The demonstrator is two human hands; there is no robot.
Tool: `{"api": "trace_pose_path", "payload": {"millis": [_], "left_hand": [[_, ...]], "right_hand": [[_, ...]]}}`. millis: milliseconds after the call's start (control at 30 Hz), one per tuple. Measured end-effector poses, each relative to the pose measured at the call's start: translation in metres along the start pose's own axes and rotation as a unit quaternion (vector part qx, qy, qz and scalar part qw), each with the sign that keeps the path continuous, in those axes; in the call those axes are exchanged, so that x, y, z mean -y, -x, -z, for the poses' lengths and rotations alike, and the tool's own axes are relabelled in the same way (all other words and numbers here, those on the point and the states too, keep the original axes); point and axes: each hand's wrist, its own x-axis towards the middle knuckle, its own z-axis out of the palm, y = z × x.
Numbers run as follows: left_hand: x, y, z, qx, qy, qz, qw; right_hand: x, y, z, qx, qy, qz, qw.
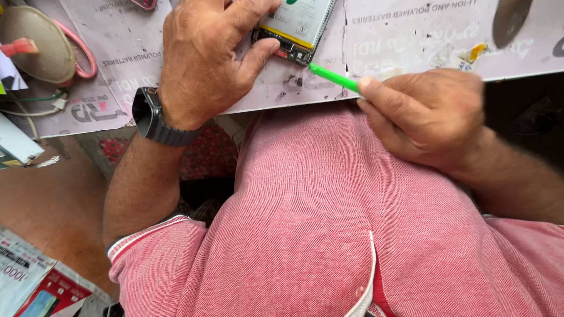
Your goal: The person uses a green plastic pry tool to separate the back cover and remove the battery from a disassembled smartphone. They then lift the motherboard assembly and continue prying along the edges of the device.
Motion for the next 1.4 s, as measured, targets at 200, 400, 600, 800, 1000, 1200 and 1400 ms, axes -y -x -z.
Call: {"api": "trace_pose_path", "payload": {"millis": [200,400,600,800,1000,1200,1400], "left_hand": [[0.01,0.007,-0.009,-0.037,0.002,-0.033,0.999],[0.018,0.014,-0.015,-0.046,0.001,-0.032,0.998],[0.017,0.011,-0.014,-0.035,-0.015,-0.019,0.999],[0.007,-0.002,-0.004,-0.019,-0.036,-0.039,0.998],[0.001,-0.014,0.0,0.015,-0.077,-0.07,0.994],[0.001,-0.022,0.0,-0.003,-0.117,-0.14,0.983],[0.013,-0.026,-0.003,-0.008,-0.208,-0.297,0.932]], "right_hand": [[0.013,-0.001,-0.011,-0.023,0.041,-0.025,0.999],[0.019,0.002,-0.013,-0.014,0.073,-0.034,0.997],[0.022,0.016,-0.022,-0.005,0.119,-0.048,0.992],[0.009,0.036,-0.036,-0.026,0.097,-0.054,0.994],[0.002,0.042,-0.043,-0.055,0.101,-0.049,0.992],[0.001,0.04,-0.042,-0.072,0.079,-0.049,0.993],[-0.001,0.039,-0.043,-0.087,0.044,-0.049,0.994]]}}
